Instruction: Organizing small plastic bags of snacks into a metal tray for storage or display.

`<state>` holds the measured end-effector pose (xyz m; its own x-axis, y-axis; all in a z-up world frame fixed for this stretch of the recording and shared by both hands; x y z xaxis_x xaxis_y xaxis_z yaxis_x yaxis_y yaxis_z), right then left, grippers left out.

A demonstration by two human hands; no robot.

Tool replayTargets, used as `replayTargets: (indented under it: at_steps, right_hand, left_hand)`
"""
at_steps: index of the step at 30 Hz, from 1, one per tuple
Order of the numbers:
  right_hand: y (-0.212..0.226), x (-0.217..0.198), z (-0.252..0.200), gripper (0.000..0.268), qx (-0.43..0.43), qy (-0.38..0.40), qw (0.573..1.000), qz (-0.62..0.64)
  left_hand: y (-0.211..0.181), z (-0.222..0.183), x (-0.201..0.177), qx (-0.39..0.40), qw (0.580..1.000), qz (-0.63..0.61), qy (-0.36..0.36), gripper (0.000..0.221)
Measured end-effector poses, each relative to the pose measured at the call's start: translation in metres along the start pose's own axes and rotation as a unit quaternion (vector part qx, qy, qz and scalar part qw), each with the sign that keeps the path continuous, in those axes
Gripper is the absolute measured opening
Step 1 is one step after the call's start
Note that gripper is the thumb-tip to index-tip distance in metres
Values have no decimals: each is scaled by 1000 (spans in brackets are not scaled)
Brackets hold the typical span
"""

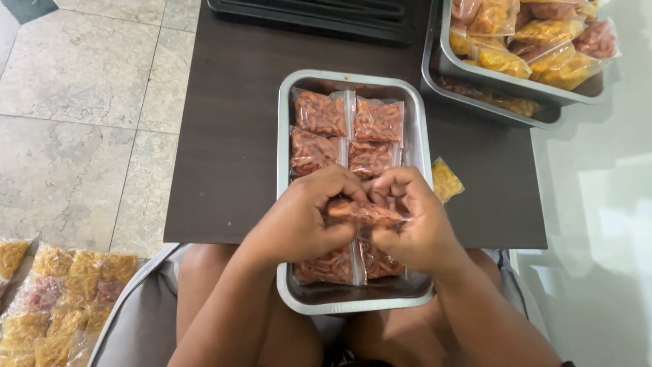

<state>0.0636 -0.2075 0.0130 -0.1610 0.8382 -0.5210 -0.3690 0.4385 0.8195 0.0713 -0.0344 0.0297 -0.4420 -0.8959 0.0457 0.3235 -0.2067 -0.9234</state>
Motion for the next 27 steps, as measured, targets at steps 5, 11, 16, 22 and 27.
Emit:
replayTargets:
  at_steps: [5, 11, 16, 22, 27]
  right_hand:
    - [24, 5, 1, 71, 8, -8, 991, -133]
    - [32, -13, -8, 47, -39, 19, 968, -248]
    - [23, -36, -12, 30, 78, 178, 966, -171]
    - [7, -1, -35, 22, -100, 259, 888, -365]
    - [53, -22, -37, 15, -217, 112, 901, -359]
  left_hand:
    - [0, -4, 1, 1, 1000, 13, 5, 23]
    - [0, -9, 1, 15, 999, 45, 3, 50]
    - [2, -9, -2, 6, 1000, 0, 11, 91]
    - [-11, -9, 2, -32, 998, 32, 32, 95]
    - [-3, -15, -2, -23, 999, 17, 14, 95]
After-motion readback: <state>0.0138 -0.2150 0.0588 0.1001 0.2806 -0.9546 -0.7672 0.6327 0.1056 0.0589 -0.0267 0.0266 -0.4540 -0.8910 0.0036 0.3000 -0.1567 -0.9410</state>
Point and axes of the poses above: each hand's wrist, its own z-axis towards the middle knuckle, its own x-axis out of the palm, y = z × x, the point moved 7 cm from there along z, towards the middle knuckle, and after that the axes turned 11 degrees about -z, right-handed, at the moved point
